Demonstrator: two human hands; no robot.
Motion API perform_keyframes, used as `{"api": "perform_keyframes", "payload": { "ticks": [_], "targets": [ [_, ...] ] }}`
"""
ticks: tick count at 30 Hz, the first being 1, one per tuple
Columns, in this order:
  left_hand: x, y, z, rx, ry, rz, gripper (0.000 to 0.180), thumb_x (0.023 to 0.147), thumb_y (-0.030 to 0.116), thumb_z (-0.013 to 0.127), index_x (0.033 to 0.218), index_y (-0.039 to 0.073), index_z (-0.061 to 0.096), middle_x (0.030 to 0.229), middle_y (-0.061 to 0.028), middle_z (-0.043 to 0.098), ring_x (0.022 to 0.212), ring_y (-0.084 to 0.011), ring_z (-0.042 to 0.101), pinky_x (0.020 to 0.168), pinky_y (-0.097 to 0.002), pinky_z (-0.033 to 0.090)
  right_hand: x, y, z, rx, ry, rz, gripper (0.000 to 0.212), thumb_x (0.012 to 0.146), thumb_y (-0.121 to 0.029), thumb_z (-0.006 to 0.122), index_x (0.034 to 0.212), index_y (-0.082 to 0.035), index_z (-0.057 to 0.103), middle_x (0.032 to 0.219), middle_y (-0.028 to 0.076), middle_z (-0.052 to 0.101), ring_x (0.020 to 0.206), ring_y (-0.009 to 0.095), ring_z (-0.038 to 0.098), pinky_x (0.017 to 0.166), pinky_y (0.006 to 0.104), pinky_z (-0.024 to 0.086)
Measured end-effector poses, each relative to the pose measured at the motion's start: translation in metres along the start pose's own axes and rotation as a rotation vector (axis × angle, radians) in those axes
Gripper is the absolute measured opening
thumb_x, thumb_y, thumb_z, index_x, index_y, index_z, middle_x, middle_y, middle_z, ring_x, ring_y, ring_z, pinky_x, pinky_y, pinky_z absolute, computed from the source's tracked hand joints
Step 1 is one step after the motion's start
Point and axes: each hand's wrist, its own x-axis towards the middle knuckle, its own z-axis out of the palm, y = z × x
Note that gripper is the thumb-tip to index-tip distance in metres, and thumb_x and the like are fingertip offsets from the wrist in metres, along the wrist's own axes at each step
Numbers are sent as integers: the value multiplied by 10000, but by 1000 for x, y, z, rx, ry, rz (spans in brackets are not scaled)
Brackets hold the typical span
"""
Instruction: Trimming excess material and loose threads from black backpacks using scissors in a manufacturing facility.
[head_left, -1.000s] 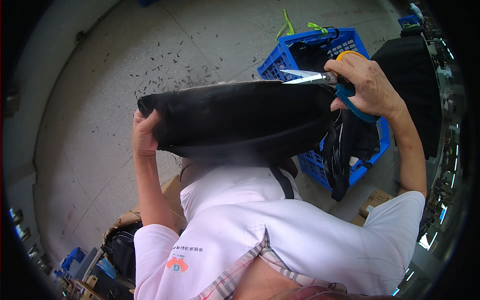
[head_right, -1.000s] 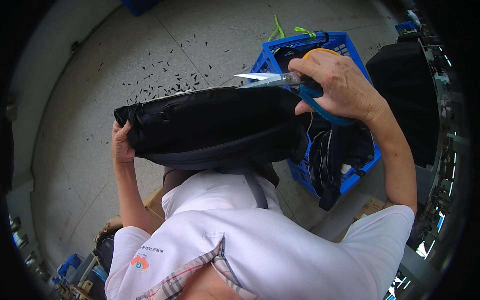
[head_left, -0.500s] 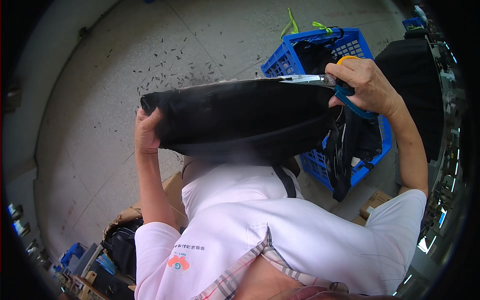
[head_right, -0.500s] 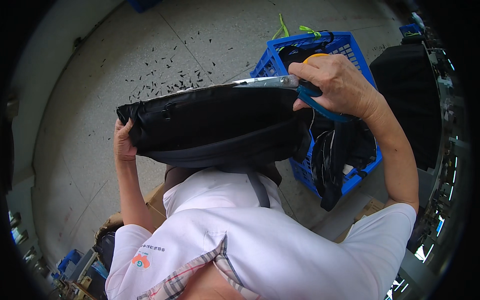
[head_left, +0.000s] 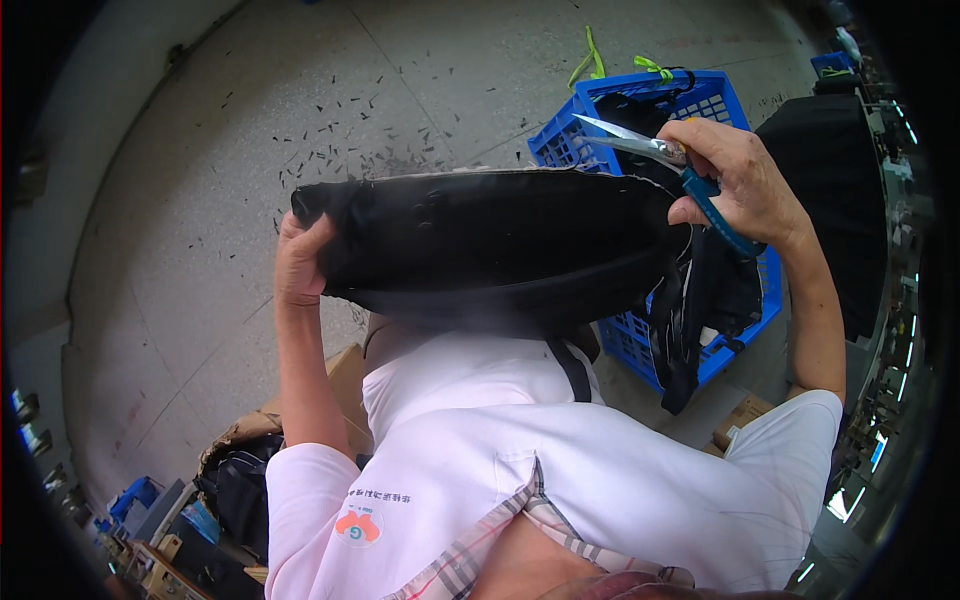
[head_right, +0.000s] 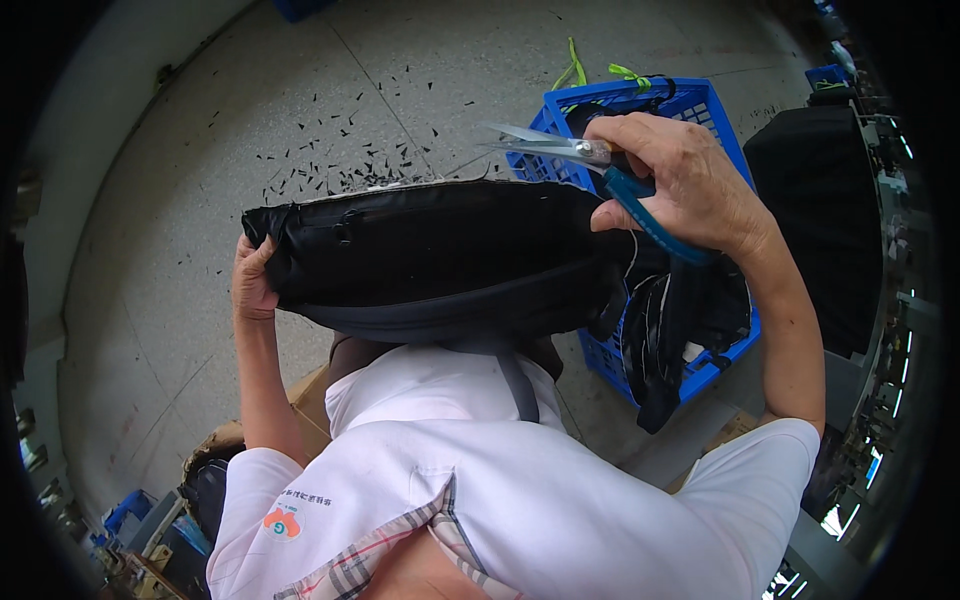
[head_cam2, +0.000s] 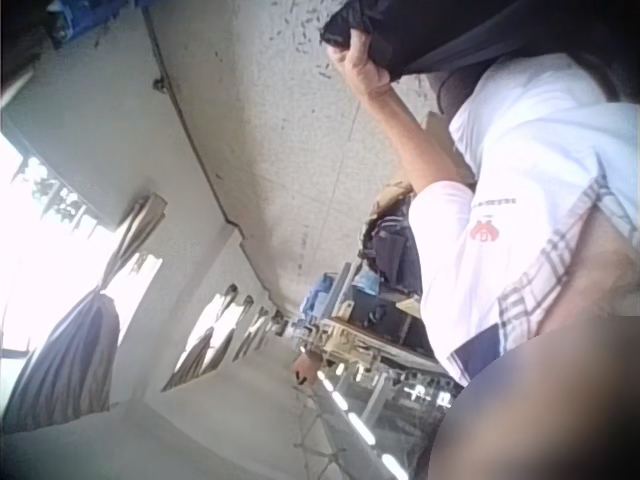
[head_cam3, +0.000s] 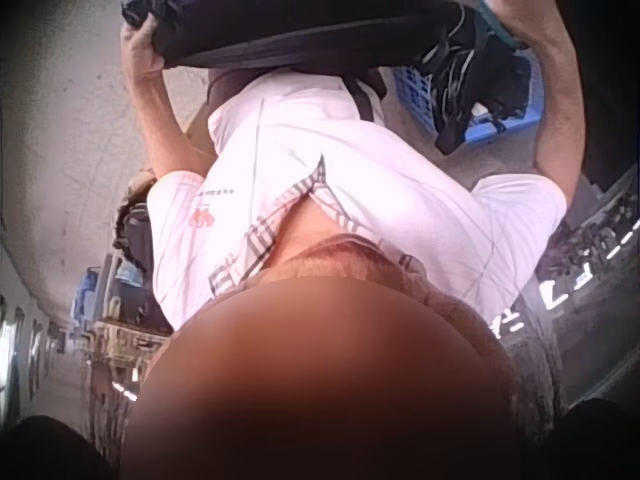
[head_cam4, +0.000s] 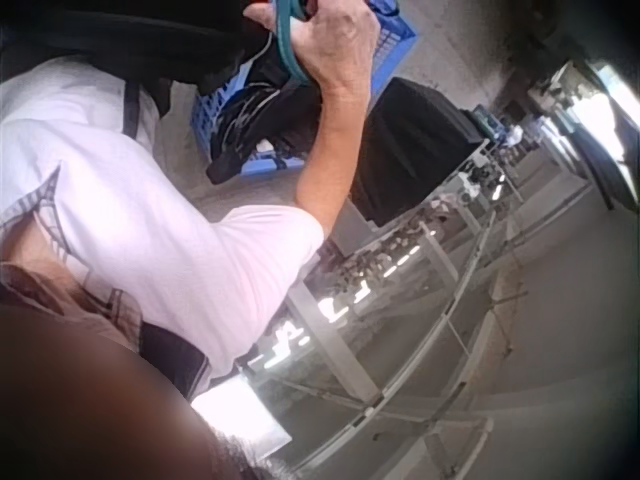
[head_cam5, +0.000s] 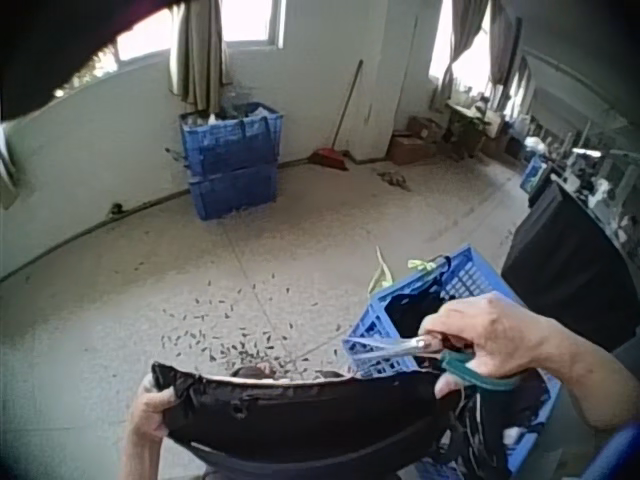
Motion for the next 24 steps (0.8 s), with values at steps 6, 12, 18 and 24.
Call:
{"api": "perform_keyframes", "payload": {
  "ticks": [6, 12, 18, 24],
  "targets": [
    [-2, 1, 3, -1, -14, 19, 237, 762, 71, 632, 988, 13, 593, 957, -70, 621, 871, -168, 591, 801, -285, 459, 2, 1, 5, -90, -102, -94, 792, 565, -781, 509, 947, -92, 576, 722, 65, 536, 717, 198, 540, 625, 317, 427],
    [-4, -2, 4, -9, -4, 53, 213, 762, 63, 627, 968, 15, 602, 938, -66, 625, 852, -162, 594, 791, -282, 461, 16, -11, 0, -94, -275, -72, 761, 592, -767, 500, 918, -84, 576, 681, 73, 547, 688, 215, 564, 633, 307, 444],
    [-9, -4, 1, -7, 22, 55, 213, 767, 55, 618, 975, 12, 600, 946, -71, 623, 860, -165, 593, 795, -286, 460, 17, -10, 8, -70, -188, -186, 668, 645, -686, 545, 902, -70, 576, 638, 82, 550, 616, 200, 567, 585, 294, 448],
    [-9, -4, 0, -37, 5, 50, 217, 771, 50, 612, 983, 8, 597, 957, -76, 620, 871, -169, 591, 804, -288, 459, 15, -13, 12, -76, -164, -174, 583, 657, -582, 623, 918, -63, 572, 636, 93, 561, 611, 216, 582, 577, 287, 471]
  ]
}}
